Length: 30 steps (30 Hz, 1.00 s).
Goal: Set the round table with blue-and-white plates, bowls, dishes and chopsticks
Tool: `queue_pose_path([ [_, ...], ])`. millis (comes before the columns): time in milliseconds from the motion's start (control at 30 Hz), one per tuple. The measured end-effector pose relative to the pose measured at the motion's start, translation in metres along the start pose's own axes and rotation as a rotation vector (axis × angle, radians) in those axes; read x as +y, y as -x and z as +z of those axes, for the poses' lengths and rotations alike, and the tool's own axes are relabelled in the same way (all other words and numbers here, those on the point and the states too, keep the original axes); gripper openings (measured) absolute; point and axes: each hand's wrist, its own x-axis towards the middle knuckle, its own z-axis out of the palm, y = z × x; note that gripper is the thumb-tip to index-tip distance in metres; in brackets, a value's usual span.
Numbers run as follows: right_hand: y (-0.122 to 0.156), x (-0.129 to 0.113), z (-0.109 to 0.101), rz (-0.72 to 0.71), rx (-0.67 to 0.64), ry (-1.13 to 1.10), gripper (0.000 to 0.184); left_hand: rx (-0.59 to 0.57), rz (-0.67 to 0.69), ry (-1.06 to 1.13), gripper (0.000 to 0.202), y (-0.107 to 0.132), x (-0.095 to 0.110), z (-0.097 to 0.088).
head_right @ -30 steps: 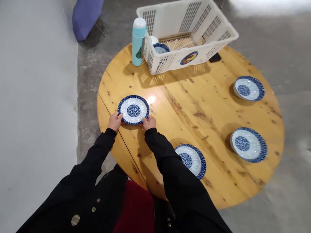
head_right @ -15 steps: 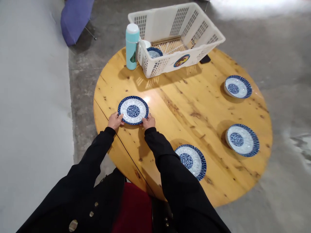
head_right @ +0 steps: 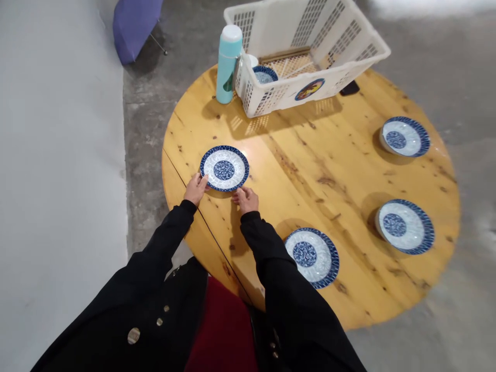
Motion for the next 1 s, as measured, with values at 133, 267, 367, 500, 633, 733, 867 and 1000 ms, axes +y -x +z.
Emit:
queue_pose_path([
  [133, 0.036, 0.011, 0.003, 0.029, -0.031, -0.031, 0.031, 0.002, -0.001, 0.023, 0.033, -0.009, -0.002, -0.001],
  [267, 0.078, 0.021, 0.007, 0.124, -0.125, -0.067, 0.017, 0.005, 0.014, 0.032, 0.037, -0.023, -0.001, 0.002],
  [367, 0.108, 0.030, 0.013, 0.200, -0.215, -0.096, 0.008, 0.012, 0.034, 0.025, 0.038, -0.031, 0.000, 0.005],
  [500, 0.137, 0.043, 0.017, 0.230, -0.264, -0.123, 0.011, -0.010, 0.060, 0.011, 0.033, -0.038, 0.003, 0.009],
  [633, 0.145, 0.047, 0.012, 0.237, -0.244, -0.114, 0.012, -0.024, 0.053, 0.004, 0.029, -0.041, 0.005, 0.011],
  [733, 0.144, 0.047, 0.006, 0.251, -0.199, -0.117, 0.011, -0.019, 0.057, -0.013, 0.028, -0.040, 0.007, 0.013],
  [867, 0.145, 0.044, 0.003, 0.245, -0.167, -0.133, 0.009, -0.027, 0.086, -0.039, 0.027, -0.039, 0.008, 0.014],
  [1000, 0.147, 0.042, 0.004, 0.231, -0.149, -0.142, 0.010, -0.031, 0.112, -0.049, 0.029, -0.040, 0.007, 0.014],
])
